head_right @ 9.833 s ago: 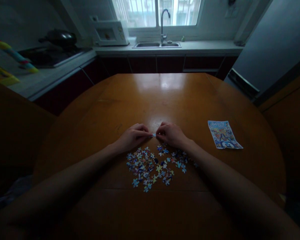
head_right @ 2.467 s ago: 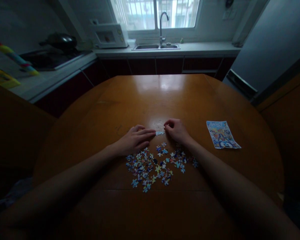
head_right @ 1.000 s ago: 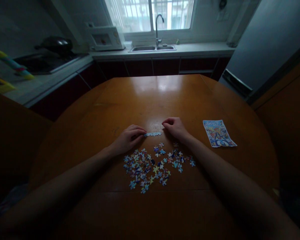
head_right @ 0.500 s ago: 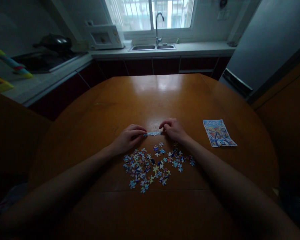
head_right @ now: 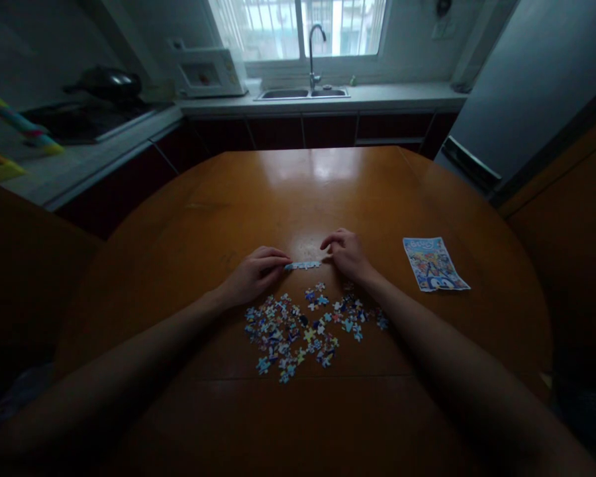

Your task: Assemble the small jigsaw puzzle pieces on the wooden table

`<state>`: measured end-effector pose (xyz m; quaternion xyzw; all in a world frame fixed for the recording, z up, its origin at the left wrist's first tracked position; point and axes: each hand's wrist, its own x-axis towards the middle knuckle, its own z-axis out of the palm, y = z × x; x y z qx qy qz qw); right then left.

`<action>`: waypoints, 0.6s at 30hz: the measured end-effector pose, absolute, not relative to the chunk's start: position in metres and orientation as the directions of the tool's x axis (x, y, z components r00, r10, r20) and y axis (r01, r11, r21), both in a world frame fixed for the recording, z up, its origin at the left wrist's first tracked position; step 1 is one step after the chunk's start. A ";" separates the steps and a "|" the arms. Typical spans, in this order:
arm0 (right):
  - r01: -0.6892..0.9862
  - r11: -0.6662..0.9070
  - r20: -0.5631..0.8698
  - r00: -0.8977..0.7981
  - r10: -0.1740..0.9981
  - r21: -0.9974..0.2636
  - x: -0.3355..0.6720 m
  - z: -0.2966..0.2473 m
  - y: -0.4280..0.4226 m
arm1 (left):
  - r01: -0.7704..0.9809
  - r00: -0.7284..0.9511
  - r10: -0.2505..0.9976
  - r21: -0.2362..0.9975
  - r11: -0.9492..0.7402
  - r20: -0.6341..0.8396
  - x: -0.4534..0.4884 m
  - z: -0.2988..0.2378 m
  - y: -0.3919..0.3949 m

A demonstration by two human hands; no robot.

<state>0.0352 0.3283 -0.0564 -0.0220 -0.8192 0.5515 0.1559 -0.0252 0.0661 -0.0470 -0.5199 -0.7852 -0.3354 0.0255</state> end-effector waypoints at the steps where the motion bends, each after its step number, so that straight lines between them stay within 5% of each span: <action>1: -0.101 0.347 0.194 -0.950 0.244 -0.933 0.034 -0.056 0.328 | 0.832 -0.461 0.796 0.504 0.233 0.392 -0.025 -0.047 0.066; 18: -0.063 0.328 0.135 -0.970 0.202 -0.943 0.034 -0.055 0.323 | 0.841 -0.448 0.814 0.483 0.244 0.370 -0.026 -0.045 0.065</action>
